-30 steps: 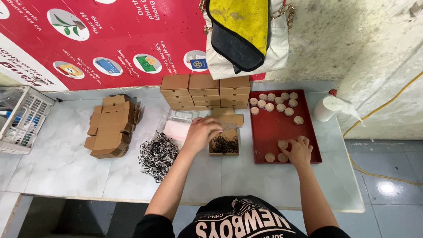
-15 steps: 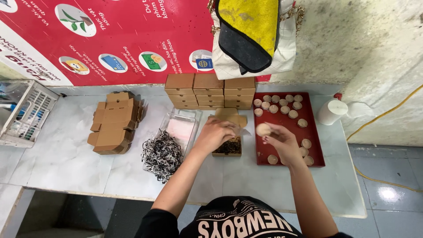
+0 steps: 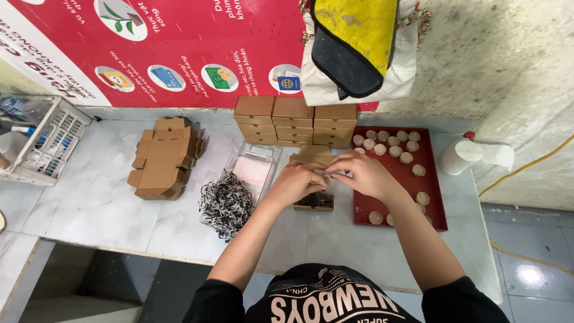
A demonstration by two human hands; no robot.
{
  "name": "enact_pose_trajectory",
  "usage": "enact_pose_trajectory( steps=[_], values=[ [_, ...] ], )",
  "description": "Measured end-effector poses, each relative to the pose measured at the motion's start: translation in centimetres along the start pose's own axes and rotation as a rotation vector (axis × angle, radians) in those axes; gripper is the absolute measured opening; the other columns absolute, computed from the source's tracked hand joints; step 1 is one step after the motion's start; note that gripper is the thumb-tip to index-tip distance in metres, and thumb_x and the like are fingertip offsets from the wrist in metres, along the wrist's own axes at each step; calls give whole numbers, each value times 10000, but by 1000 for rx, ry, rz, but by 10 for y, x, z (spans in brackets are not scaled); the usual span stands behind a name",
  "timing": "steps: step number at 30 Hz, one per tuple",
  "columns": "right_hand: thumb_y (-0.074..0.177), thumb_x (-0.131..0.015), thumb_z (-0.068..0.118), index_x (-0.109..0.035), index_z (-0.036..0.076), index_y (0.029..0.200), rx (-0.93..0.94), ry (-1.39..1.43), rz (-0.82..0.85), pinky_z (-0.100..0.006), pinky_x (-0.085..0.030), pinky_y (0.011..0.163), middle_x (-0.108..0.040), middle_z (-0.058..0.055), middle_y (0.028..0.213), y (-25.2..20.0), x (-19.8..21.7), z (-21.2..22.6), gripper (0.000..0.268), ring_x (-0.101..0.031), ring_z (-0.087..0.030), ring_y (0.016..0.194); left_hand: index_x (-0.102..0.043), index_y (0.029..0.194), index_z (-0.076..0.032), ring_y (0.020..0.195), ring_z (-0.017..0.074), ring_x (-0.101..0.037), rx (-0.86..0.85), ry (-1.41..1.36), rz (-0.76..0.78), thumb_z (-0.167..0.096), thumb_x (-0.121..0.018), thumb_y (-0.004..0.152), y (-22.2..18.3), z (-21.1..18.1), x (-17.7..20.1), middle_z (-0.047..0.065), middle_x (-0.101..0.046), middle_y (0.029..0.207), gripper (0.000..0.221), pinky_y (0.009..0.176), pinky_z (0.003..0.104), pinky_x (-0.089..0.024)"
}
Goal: Packing tealight candles and wicks into small cardboard boxes.
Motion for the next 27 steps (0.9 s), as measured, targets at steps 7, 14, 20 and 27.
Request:
enact_pose_trajectory(
  steps=[7,14,20,27],
  values=[
    [904,-740,259,-727,85,1163,-460,159,-36,-330,-538,710,-732,-53,1051,-12,-7,-33,312,-673,-193,813,-643,990,-113,947,304,-695,69,-18,-90,-197,-729,892,-13,13,6,48,-753,972,155,865,450,-508],
    [960,-683,206,-741,4,1131,-590,772,-88,-276,-555,783,-782,-52,956,-71,-82,-95,271,-688,-112,848,-565,1070,-92,866,259,-695,328,-277,-317,-104,-683,957,-35,41,-7,74,-688,1081,164,716,384,-533],
    [992,-684,114,-759,-7,1093,-682,885,-444,-280,-548,822,-771,-70,974,-88,-98,-104,174,-687,-126,888,-706,1045,-69,931,121,-656,433,-809,-672,-13,-702,964,-70,117,-81,46,-619,1104,99,800,261,-562],
    [884,-765,126,-784,-26,995,-732,671,-585,-268,-521,746,-719,-72,1016,-125,-165,-162,189,-663,-135,840,-599,1122,-83,894,105,-735,678,-938,-777,-35,-761,835,-105,168,-119,83,-784,948,333,801,238,-578]
  ],
)
Point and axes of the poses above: each hand's wrist, its own y-axis towards the middle knuckle, its own x-axis out of the back of the hand, z = x × y, the point moved 8 cm from there along y, towards the middle knuckle
